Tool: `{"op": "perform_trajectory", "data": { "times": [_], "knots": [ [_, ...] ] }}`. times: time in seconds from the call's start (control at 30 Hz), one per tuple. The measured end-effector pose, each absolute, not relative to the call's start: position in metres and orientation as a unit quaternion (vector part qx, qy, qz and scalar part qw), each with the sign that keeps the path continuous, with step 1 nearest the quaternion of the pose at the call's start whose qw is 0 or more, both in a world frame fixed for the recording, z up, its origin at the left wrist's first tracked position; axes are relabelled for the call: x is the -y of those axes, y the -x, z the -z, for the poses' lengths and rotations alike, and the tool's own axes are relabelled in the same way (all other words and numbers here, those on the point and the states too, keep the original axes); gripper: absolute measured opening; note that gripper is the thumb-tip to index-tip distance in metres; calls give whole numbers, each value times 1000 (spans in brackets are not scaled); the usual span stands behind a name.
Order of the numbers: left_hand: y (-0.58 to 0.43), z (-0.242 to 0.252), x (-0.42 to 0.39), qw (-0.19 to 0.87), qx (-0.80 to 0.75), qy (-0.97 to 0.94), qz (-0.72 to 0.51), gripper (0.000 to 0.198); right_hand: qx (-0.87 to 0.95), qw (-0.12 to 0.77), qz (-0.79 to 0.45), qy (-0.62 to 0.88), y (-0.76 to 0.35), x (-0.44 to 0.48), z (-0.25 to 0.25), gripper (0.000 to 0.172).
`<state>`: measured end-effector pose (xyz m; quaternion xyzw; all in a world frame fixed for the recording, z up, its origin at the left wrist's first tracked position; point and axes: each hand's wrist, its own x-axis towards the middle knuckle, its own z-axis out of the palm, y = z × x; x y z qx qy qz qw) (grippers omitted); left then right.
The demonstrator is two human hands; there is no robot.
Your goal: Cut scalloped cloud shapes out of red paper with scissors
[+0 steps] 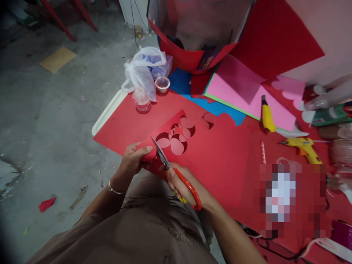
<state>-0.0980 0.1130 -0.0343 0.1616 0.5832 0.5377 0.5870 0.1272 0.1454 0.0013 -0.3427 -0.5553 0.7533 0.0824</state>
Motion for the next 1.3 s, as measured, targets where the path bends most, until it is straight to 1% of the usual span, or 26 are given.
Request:
{"op": "perform_trajectory", "data": {
  "times": [0.23,0.5,0.77,1.3],
  "knots": [
    [101,30,-115,607,-582,-150,-520,36,552,63,-756,347,-126,-151,-7,69],
    [102,29,-114,610,-577,-148,-522,37,546,86,-763,335,-127,-148,-3,65],
    [106,29,-114,623,-569,-143,-517,40,547,92,-764,330,-125,-147,-4,65],
    [110,33,-111,643,-541,-160,-517,36,553,73,-761,330,-126,-148,-5,67]
  ]
}}
